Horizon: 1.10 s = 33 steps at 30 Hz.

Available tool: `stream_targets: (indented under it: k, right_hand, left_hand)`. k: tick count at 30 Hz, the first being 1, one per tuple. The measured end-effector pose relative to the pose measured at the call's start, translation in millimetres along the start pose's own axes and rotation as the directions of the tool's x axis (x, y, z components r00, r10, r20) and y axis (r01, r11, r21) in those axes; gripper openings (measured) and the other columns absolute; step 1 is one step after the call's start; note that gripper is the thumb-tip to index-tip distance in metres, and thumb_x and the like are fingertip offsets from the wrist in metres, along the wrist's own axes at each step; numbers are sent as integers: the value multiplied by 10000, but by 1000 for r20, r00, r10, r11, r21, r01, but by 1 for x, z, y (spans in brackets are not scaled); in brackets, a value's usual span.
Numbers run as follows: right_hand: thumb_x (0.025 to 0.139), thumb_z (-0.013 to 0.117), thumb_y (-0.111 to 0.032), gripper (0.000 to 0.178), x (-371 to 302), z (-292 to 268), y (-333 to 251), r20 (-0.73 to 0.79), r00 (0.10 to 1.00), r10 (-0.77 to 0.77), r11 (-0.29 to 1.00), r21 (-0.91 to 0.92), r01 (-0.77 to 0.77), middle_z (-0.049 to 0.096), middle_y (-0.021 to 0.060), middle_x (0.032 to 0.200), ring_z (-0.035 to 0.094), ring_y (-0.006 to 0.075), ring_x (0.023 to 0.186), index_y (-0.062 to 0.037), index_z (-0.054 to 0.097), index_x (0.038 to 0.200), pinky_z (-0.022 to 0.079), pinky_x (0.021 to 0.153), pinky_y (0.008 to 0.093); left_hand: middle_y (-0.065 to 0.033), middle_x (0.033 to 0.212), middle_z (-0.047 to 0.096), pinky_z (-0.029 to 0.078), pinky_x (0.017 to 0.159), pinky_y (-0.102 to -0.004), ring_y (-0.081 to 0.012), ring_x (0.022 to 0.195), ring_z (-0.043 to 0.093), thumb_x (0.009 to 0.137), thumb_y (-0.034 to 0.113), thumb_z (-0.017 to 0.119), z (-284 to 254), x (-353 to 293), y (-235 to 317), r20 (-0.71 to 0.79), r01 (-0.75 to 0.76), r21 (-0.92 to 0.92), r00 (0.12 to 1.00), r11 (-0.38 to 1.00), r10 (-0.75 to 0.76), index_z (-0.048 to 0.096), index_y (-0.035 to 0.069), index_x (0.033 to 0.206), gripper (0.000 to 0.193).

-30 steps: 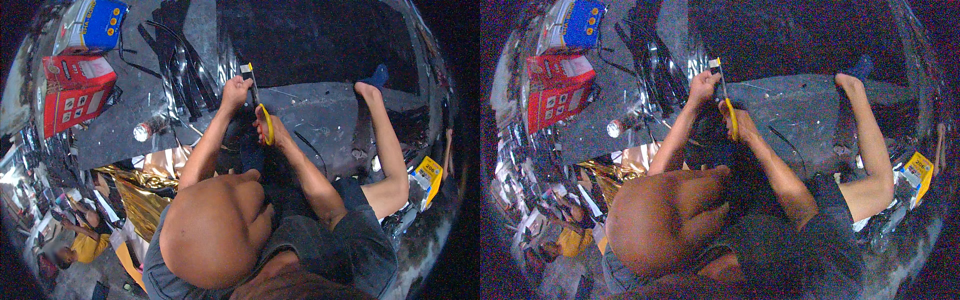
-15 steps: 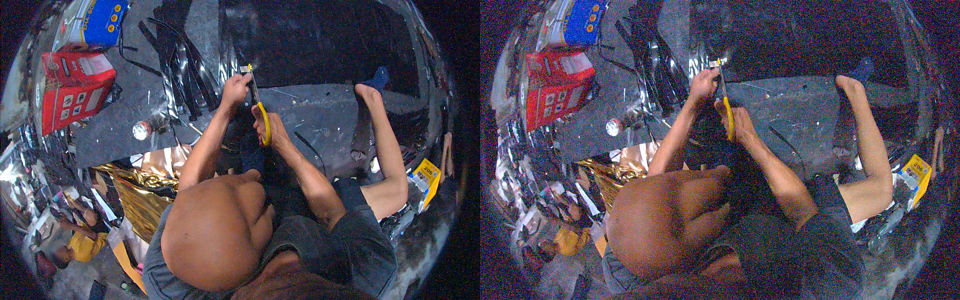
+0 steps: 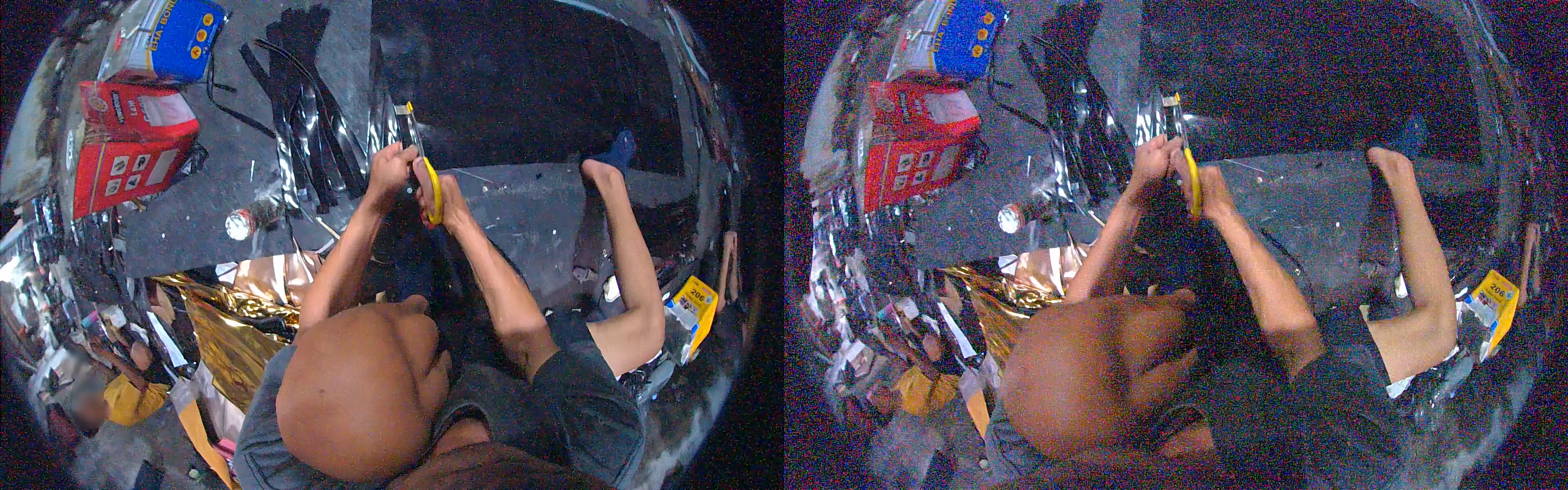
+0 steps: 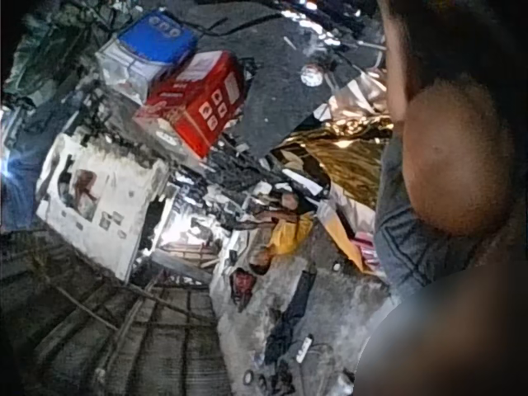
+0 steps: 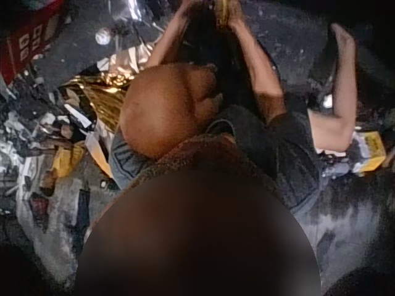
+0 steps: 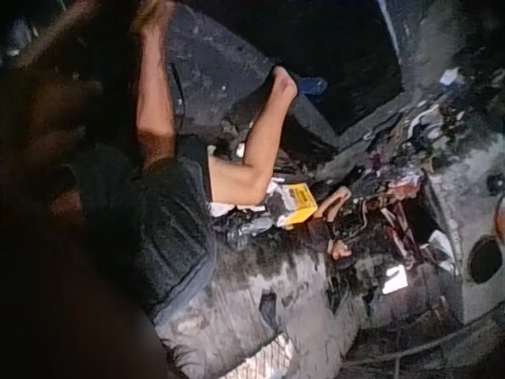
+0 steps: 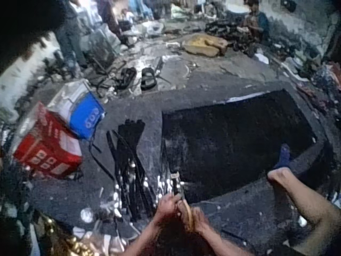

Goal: The person uses yellow-handled scissors to cut a black sheet of material laid on a work surface. They repeatedly trim the edges and remove strips of the material throughout the clip.

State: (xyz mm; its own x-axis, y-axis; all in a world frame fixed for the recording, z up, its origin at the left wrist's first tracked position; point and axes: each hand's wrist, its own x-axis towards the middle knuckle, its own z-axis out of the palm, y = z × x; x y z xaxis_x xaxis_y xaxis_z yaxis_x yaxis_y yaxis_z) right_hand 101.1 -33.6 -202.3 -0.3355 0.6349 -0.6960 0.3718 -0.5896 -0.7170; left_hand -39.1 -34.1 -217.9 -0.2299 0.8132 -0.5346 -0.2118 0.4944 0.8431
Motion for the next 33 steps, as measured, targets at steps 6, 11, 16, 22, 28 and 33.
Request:
stream_targets:
  k: [6, 11, 16, 22, 28, 33]
  right_hand:
    - [811, 332, -720, 825, 64, -6, -65, -90, 945, -314, 912, -305, 274, 528, 130, 561, 531, 204, 529, 56, 568, 660, 406, 480, 375]
    - [780, 278, -772, 907, 115, -8, -123, -141, 960, -242, 917, -358, 178, 558, 176, 643, 533, 238, 656, 83, 563, 677, 403, 585, 428]
    - [795, 325, -730, 841, 173, -15, -176, -164, 930, -329, 886, -395, 244, 583, 169, 657, 566, 248, 645, 67, 584, 727, 435, 584, 422]
    - [813, 381, -680, 762, 243, -10, -232, -162, 918, -362, 883, -374, 283, 613, 161, 674, 606, 261, 631, 47, 608, 787, 472, 583, 416]
    - [659, 538, -768, 724, 266, -33, -257, 37, 954, -299, 954, -27, 300, 467, 40, 519, 485, 154, 397, -45, 500, 636, 438, 383, 308]
    - [774, 421, -728, 664, 189, -68, -204, 76, 978, -192, 981, 27, 190, 424, 24, 495, 452, 146, 370, -77, 435, 640, 411, 345, 314]
  left_hand:
    - [54, 567, 460, 306, 448, -221, -47, 488, 392, 854, 202, 587, 10, -32, 54, 25, 25, -38, 999, 999, -24, 519, 89, 658, 236]
    - [93, 570, 401, 256, 439, -215, -27, 487, 339, 857, 233, 586, 4, -32, 44, 40, -47, -68, 998, 997, 50, 508, 117, 681, 224]
    - [72, 640, 482, 330, 515, -234, -52, 581, 420, 868, 261, 572, -4, -54, 72, 52, -119, 188, 992, 975, 111, 573, 63, 743, 234]
    - [36, 744, 563, 424, 638, -251, -72, 704, 502, 821, 256, 665, -7, -82, 74, -20, -38, -48, 999, 998, 37, 590, 38, 764, 238]
    - [-11, 600, 519, 395, 561, -279, -113, 567, 461, 812, 223, 646, -32, -84, 26, -305, -48, 342, 939, 938, 159, 550, 9, 806, 235]
    - [-167, 1028, 504, 426, 814, -394, -347, 960, 504, 644, 133, 718, -52, -92, 37, -320, 160, 896, 879, 414, 353, 459, 19, 1130, 563]
